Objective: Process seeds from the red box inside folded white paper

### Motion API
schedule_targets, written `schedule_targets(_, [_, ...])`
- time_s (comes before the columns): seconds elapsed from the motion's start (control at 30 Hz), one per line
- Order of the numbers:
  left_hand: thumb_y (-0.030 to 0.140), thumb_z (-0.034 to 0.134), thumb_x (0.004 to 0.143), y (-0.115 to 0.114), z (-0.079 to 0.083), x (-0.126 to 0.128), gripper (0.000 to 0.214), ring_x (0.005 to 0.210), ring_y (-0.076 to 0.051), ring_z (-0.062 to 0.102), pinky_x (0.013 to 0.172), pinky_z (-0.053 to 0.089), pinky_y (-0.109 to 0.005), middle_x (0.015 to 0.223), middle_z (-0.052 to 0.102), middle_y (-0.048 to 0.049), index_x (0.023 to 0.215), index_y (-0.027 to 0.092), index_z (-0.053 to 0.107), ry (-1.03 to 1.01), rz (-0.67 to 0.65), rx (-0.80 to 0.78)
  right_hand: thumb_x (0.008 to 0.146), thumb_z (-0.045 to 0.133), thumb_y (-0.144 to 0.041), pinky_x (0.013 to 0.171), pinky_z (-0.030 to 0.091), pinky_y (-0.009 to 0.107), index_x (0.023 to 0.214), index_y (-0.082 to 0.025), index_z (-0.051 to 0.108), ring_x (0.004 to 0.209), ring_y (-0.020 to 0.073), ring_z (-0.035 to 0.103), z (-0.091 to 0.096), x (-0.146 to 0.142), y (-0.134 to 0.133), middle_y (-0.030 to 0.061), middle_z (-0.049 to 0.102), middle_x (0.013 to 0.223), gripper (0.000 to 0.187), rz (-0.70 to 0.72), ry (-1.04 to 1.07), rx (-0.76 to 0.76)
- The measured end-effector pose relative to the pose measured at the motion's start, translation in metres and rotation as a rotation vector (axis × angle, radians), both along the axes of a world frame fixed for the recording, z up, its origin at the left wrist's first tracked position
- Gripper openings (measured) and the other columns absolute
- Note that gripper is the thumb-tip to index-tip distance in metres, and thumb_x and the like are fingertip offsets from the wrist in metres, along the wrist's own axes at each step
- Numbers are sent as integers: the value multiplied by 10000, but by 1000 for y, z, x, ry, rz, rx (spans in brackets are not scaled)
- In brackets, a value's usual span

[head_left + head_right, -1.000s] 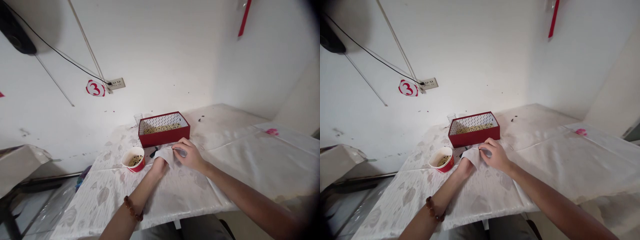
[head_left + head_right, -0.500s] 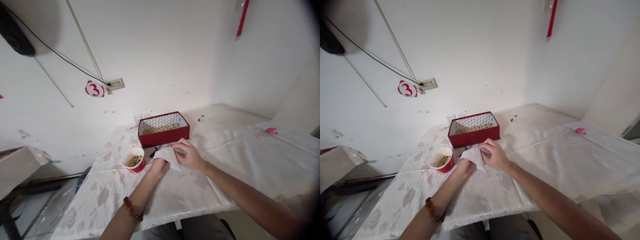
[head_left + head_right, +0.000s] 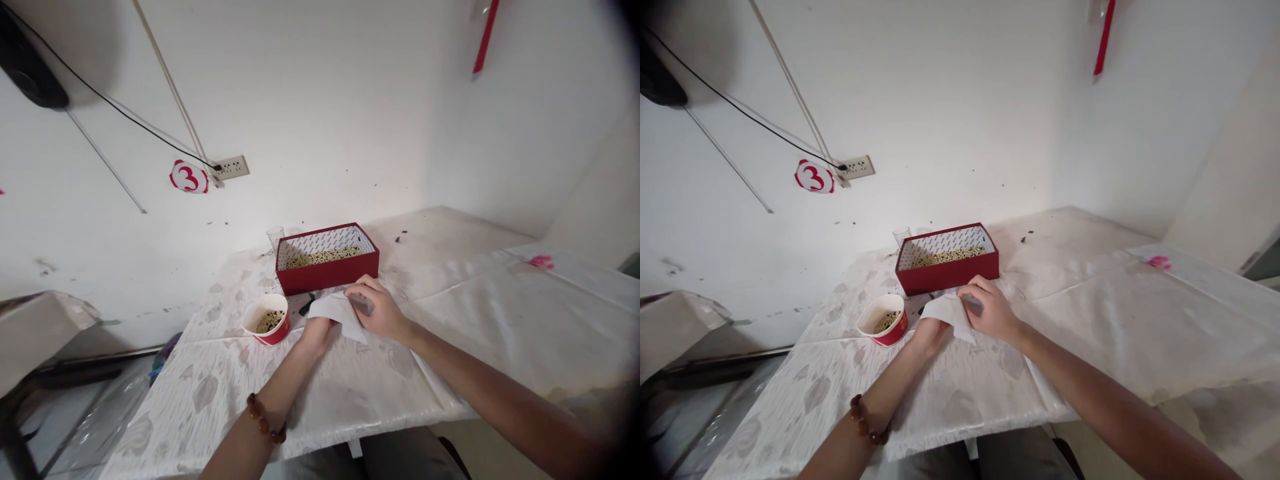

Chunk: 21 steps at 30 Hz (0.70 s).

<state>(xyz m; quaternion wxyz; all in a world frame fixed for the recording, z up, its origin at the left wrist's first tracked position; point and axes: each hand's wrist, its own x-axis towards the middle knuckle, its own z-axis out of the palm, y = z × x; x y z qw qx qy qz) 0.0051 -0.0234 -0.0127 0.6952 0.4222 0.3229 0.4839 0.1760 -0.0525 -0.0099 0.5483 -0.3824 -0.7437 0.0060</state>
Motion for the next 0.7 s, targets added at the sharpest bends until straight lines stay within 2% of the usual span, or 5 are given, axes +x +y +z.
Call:
schedule_targets(0.2, [250,816,595,-3,2,1,263,862,-220,656,788,513,-331,926,788,-83,845,177,779,49,114,-4,905,662,-120,719,547,345,1047,-252,684,820,201,625,-1,-1,1,47,627,947,194,-42,-18,-21])
schedule_targets(0.33, [180,814,602,-5,4,2,305,873,-218,672,831,513,-336,933,799,-73,905,186,779,46,87,29,894,669,-117,714,543,341,1021,-257,698,815,198,633,-2,-2,2,41,635,931,191,-54,-15,-10])
schedule_targets(0.5, [158,792,652,-7,7,1,357,985,-275,694,888,520,-377,956,791,-74,1002,224,765,-22,92,-47,886,662,-107,714,541,342,994,-259,702,802,197,631,0,-3,1,34,634,906,191,-61,9,-4])
schedule_targets(0.7, [136,797,610,-3,3,1,310,1036,-307,698,975,502,-415,935,790,-66,903,223,744,-59,53,39,907,652,-115,720,547,344,1022,-256,703,806,195,623,-2,-2,1,38,629,918,189,-22,16,-4])
